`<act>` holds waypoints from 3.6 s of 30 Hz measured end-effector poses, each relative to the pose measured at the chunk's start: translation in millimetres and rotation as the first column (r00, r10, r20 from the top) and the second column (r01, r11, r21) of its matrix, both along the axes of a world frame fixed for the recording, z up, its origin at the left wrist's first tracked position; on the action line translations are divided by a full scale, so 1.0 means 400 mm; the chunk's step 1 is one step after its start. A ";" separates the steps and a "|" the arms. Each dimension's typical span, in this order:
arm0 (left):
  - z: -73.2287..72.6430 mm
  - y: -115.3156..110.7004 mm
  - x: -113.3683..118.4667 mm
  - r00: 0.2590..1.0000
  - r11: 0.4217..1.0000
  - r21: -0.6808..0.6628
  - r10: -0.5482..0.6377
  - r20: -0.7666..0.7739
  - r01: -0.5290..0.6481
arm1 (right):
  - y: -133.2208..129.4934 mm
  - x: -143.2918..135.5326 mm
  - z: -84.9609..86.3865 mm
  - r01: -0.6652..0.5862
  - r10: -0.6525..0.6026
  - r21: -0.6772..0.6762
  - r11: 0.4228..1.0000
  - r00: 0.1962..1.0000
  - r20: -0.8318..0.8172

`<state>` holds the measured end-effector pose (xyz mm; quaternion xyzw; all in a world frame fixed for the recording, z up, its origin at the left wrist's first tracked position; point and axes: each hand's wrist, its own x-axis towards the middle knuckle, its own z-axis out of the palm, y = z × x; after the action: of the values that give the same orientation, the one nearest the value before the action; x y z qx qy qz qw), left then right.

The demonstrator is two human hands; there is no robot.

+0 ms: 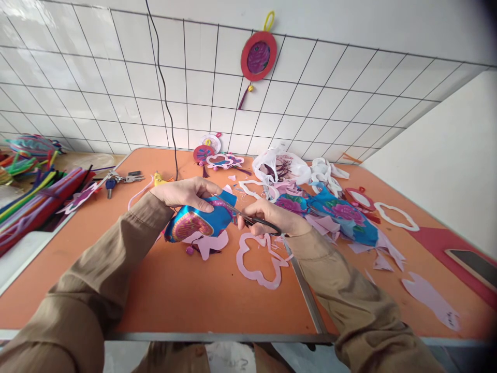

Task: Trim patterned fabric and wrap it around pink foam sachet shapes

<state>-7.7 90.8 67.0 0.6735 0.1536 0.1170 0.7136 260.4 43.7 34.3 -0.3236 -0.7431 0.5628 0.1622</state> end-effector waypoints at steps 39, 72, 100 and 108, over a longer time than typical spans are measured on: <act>-0.003 0.002 -0.001 0.998 0.998 0.012 -0.054 -0.024 0.054 | -0.007 0.002 0.020 -0.004 0.006 -0.026 1.000 0.995 0.102; 0.000 0.001 -0.003 0.996 0.996 0.031 -0.082 -0.045 0.084 | -0.003 0.005 0.019 -0.075 0.079 -0.067 0.995 0.995 0.063; -0.032 0.003 0.019 0.995 0.995 0.000 -0.104 0.005 0.104 | -0.008 -0.011 0.019 0.004 0.005 -0.053 0.999 0.985 0.172; -0.030 0.003 0.019 0.997 0.997 0.005 -0.072 -0.014 0.072 | -0.003 -0.006 0.010 0.009 -0.002 -0.045 0.999 0.990 0.144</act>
<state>-0.1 91.9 55.2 0.6815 0.1337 0.0870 0.7142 258.1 42.4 38.3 -0.3691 -0.7391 0.5541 0.1022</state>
